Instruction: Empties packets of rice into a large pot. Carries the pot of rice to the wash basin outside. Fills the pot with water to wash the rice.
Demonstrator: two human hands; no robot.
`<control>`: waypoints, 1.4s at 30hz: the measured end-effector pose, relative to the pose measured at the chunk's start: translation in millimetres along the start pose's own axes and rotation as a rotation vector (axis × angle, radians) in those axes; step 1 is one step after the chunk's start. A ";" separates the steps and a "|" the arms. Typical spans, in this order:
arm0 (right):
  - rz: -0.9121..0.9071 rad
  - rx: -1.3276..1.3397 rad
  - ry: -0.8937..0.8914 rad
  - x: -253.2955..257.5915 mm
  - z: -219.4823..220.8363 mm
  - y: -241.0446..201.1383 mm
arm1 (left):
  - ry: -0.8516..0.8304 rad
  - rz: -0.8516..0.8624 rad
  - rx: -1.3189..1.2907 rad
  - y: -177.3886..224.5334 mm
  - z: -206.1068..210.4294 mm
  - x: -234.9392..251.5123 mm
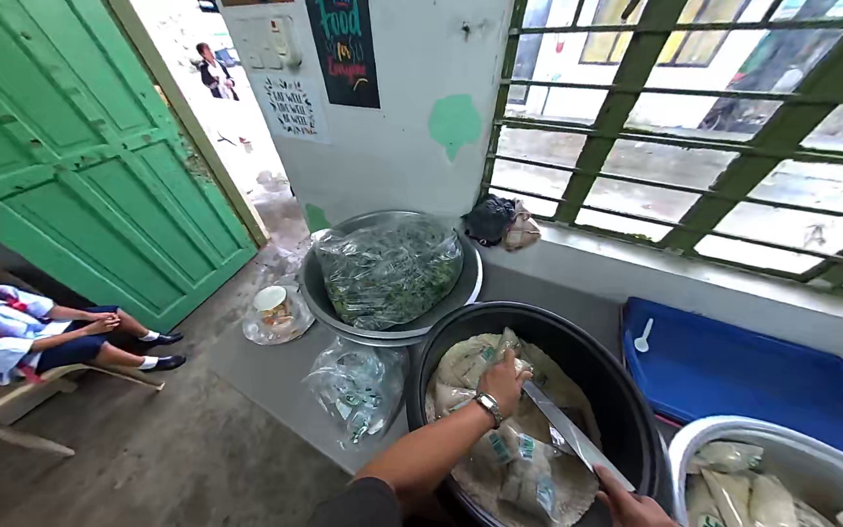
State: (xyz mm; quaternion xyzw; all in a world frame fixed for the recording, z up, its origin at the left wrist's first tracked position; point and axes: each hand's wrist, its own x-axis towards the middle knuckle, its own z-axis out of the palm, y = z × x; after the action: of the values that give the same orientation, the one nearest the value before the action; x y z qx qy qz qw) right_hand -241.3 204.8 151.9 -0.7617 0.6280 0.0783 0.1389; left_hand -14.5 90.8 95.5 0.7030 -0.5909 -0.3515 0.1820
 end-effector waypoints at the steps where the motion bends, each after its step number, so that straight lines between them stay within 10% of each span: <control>1: 0.004 0.011 -0.015 -5.2 -1.2 0.7 | -0.008 0.005 -0.007 -3.1 -0.4 1.3; 9: -0.032 0.004 0.253 -7.4 9.6 10.7 | -0.031 0.185 -0.132 14.8 23.0 -10.0; 20: 0.204 -0.034 -0.060 1.9 -2.6 30.7 | -0.103 0.128 -0.030 14.5 43.7 -9.8; 28: 0.244 -0.016 0.121 -30.2 -21.4 25.3 | 0.125 -0.053 -0.006 -55.6 -1.6 57.6; 34: 0.144 -0.020 0.325 -47.5 -19.9 0.8 | -0.222 -0.397 0.303 -73.6 -2.4 83.0; 42: 0.120 0.006 0.187 -58.6 -4.0 -9.9 | -0.069 -0.199 0.259 -61.3 -26.3 56.6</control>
State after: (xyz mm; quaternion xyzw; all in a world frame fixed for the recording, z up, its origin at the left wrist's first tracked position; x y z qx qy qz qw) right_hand -243.5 260.1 174.0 -0.7264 0.6828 0.0131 0.0772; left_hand 50.3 46.7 56.6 0.7632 -0.5644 -0.3128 0.0337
